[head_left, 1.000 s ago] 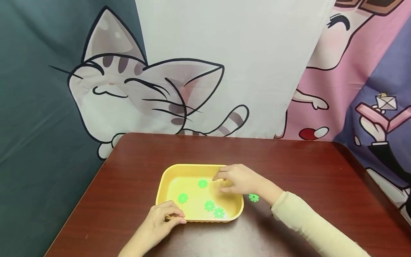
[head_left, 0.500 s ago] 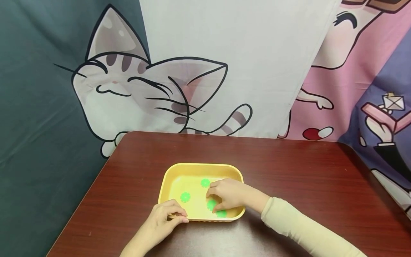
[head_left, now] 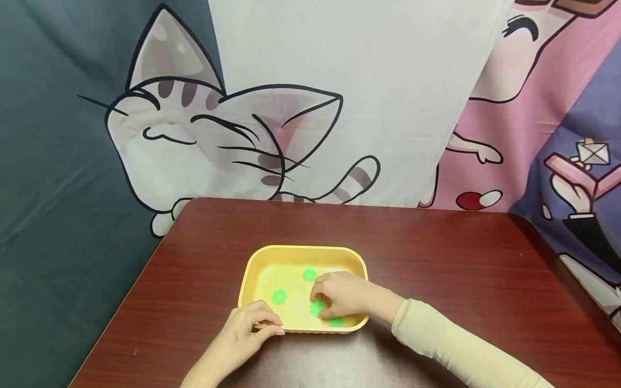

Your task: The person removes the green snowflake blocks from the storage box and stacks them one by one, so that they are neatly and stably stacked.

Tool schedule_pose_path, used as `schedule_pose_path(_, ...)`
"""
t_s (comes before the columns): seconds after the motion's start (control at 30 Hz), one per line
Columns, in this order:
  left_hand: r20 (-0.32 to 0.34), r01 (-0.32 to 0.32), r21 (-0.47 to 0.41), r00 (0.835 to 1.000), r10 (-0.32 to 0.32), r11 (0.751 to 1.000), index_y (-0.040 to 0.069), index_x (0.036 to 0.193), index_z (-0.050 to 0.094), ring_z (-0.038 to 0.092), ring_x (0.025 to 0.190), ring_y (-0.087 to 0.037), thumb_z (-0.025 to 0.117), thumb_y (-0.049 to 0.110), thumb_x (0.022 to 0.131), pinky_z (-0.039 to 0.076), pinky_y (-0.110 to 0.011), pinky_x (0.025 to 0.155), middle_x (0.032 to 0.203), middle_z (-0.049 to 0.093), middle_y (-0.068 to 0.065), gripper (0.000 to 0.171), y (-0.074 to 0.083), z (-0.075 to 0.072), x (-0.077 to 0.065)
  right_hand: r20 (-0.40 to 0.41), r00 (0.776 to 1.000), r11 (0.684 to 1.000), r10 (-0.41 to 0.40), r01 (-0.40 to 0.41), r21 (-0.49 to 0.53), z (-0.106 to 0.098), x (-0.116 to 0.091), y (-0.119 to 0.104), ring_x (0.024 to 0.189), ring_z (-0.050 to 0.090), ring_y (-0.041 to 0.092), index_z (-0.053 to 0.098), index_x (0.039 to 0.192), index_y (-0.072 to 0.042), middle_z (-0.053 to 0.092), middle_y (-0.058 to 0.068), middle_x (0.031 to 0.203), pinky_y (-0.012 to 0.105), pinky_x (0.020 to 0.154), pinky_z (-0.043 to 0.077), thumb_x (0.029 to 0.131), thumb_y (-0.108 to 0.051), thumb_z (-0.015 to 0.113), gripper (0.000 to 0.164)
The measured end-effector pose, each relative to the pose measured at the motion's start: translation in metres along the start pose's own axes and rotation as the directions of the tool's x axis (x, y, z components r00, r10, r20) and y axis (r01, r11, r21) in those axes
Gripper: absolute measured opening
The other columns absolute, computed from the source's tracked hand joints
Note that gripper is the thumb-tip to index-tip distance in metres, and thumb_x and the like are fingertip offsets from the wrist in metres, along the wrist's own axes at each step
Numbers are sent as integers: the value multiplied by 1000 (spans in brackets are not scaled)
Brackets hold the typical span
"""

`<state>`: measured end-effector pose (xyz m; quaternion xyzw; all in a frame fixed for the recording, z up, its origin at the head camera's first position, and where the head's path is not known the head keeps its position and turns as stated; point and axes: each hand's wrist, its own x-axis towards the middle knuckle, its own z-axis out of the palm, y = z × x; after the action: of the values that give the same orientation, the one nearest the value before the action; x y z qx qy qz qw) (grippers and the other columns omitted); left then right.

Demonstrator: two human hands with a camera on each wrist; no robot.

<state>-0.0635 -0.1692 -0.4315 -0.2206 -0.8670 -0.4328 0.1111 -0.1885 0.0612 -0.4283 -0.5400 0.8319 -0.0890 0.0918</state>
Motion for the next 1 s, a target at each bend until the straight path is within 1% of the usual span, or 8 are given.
schedule_pose_path(0.23, -7, 2, 9, 1000, -2, 1000, 19, 76, 70, 54, 73, 3, 76, 18, 73, 48, -20, 62, 75, 58, 17, 7, 0, 0, 0, 9, 999, 999, 35, -35, -9, 0, 0, -3, 81, 51, 2, 66, 98, -20, 58, -12, 92, 22, 74, 46, 77, -35, 75, 28)
schedule_pose_path(0.37, -10, 0, 19, 1000, 1, 1000, 20, 76, 69, 54, 72, 3, 76, 18, 73, 47, -19, 62, 75, 58, 17, 8, 0, 0, 1, 2, 1000, 1000, 22, -22, 6, 0, 0, -4, 85, 54, 4, 63, 99, -19, 59, -10, 96, 23, 78, 47, 78, -32, 75, 28)
schedule_pose_path(0.53, -12, 1, 16, 1000, -1, 1000, 20, 76, 69, 54, 72, 2, 77, 18, 73, 47, -19, 62, 75, 58, 17, 8, -1, 0, 1, -23, 1000, 1000, -8, 8, 24, 2, -1, -5, 80, 53, 1, 63, 100, -18, 61, -10, 95, 19, 76, 46, 76, -27, 74, 28)
schedule_pose_path(0.63, -12, -1, 12, 1000, 2, 1000, 20, 76, 70, 54, 72, 2, 77, 18, 73, 47, -19, 62, 75, 58, 17, 8, 0, 0, 1, -32, 999, 1000, -20, 20, 6, 4, -1, -7, 76, 51, -1, 63, 100, -17, 60, -10, 94, 16, 72, 45, 75, -27, 73, 29)
schedule_pose_path(0.8, -16, -15, 11, 1000, 16, 1000, 19, 76, 70, 54, 71, 2, 77, 18, 73, 47, -19, 61, 75, 58, 17, 7, -1, 0, 1, -28, 999, 998, -42, 41, -43, 4, -1, -9, 72, 49, -2, 65, 102, -17, 57, -10, 94, 12, 68, 43, 75, -26, 72, 29)
schedule_pose_path(0.9, -18, -19, 13, 1000, 19, 1000, 19, 75, 70, 54, 71, 3, 77, 19, 73, 47, -19, 61, 74, 58, 17, 7, -1, 0, 1, -25, 999, 997, -49, 47, -58, 4, -2, -10, 73, 50, -2, 65, 102, -17, 56, -10, 95, 11, 68, 43, 75, -25, 71, 29)
schedule_pose_path(1.0, -19, -14, 15, 1000, 14, 1000, 19, 75, 70, 54, 71, 3, 77, 20, 73, 47, -19, 61, 74, 58, 17, 7, 0, 0, 1, -18, 998, 997, -53, 52, -51, 5, -2, -10, 77, 53, -2, 66, 103, -17, 55, -9, 98, 10, 69, 44, 76, -24, 71, 28)
